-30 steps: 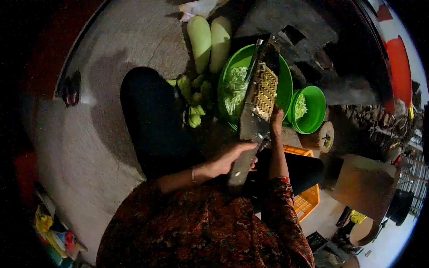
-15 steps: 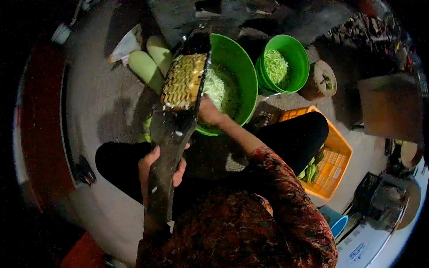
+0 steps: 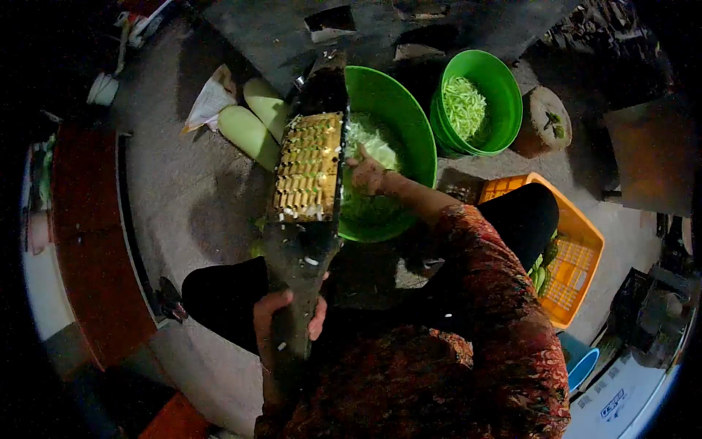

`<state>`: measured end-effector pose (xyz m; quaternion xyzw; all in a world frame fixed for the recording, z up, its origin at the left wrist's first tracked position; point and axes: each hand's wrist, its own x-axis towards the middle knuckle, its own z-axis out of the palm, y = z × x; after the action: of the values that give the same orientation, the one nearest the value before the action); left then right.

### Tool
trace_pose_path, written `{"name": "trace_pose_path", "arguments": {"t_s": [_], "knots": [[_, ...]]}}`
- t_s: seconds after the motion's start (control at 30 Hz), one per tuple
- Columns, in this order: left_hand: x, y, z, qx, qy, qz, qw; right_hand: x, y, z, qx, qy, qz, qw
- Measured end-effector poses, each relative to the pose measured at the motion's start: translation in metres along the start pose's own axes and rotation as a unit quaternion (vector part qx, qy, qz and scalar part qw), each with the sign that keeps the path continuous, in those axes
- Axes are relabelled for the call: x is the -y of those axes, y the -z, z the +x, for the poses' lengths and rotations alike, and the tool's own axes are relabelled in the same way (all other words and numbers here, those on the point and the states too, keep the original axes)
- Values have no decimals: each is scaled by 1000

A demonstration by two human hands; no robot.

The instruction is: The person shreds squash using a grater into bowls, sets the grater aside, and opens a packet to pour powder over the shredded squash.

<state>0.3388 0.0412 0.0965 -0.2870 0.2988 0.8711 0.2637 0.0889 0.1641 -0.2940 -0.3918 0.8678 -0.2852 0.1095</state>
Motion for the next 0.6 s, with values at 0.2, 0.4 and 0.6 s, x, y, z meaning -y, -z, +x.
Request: {"name": "trace_pose_path", "arguments": {"t_s": [0.2,0.4,0.6], "knots": [[-6,0,-6,10,13,-8,1000,34,101,1,-35,-154,15,987],[-9,-24,-8,31,-3,21,999,68,130,54,-112,-156,-13,981],[0,-33,-7,19,-11,-41,999,82,127,26,-108,-121,22,986]]}}
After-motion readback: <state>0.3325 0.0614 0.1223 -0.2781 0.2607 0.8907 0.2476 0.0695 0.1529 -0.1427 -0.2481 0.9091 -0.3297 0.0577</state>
